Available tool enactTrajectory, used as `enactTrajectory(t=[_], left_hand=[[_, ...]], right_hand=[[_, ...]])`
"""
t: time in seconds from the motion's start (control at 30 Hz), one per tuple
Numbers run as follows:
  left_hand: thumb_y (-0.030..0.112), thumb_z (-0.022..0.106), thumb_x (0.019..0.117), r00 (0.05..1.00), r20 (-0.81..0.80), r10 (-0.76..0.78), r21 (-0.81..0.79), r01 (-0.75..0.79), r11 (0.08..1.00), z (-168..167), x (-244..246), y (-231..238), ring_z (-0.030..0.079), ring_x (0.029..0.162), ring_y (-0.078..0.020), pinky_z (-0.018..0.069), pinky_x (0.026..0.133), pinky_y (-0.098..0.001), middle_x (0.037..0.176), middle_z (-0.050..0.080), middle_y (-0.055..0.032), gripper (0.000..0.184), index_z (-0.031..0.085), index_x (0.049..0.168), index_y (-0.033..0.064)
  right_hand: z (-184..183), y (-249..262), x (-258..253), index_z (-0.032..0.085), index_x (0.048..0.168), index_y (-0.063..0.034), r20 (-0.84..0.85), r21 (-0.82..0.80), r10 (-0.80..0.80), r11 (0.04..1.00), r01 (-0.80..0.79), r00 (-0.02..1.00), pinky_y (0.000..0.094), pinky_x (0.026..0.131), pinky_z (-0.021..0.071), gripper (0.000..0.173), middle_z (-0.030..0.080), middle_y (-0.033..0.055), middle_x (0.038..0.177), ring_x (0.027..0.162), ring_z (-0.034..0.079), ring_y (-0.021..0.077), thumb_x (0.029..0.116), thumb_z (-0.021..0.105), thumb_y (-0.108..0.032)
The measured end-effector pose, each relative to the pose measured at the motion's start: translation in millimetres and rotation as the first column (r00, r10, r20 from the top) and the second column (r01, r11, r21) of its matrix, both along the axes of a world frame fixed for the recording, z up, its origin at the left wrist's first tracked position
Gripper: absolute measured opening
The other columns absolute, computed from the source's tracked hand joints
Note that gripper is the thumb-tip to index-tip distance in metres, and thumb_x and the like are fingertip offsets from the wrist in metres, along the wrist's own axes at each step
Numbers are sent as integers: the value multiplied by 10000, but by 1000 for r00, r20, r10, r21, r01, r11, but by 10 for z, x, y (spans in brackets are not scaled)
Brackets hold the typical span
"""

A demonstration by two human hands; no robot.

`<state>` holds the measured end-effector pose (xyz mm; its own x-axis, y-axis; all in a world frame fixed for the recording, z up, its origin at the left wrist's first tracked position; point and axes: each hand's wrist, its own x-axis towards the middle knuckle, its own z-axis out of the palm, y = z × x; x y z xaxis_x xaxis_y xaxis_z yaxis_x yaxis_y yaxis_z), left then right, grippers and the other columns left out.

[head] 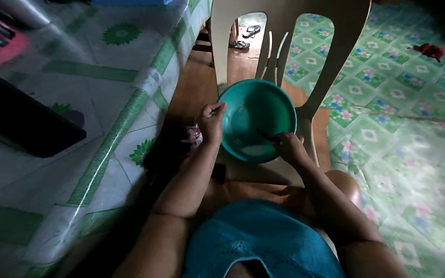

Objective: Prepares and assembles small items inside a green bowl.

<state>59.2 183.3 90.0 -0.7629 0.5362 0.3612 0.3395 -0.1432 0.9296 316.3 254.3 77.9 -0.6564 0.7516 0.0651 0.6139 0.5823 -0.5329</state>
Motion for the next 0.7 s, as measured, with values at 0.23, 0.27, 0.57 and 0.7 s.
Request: enactTrajectory(t=[0.23,0.27,0.57,0.7], left_hand=[[264,785,910,999,18,-49,-55,50,997,-10,-58,142,674,943,-110,564,879,-303,989,712,-38,226,752,1020,70],[264,783,913,998,2,-60,-51,60,997,22,-29,145,678,944,-108,566,880,-303,989,718,-33,224,752,1023,72],[268,769,920,959,-272,-79,-56,66,996,288,271,77,692,965,-138,552,917,-319,968,736,-74,239,751,973,36],[262,766,925,951,-300,-76,-27,72,997,246,277,91,683,964,-128,547,914,-302,962,725,-70,234,743,971,34]], right_hand=[[296,337,-156,753,1098,-56,545,101,180,956,-276,819,759,1154,183,188,715,148,1137,1266,557,415,968,619,-42],[317,408,-194,754,1100,-55,599,71,195,953,-295,776,752,1156,191,191,712,147,1153,1277,548,413,964,621,-39],[19,680,-147,753,1159,-161,622,80,341,867,-491,705,779,1069,308,308,726,140,1133,1202,606,434,903,687,-2],[-54,634,-140,751,1119,-94,630,106,329,860,-498,703,724,1130,286,185,725,150,1105,1192,614,406,947,682,-94]])
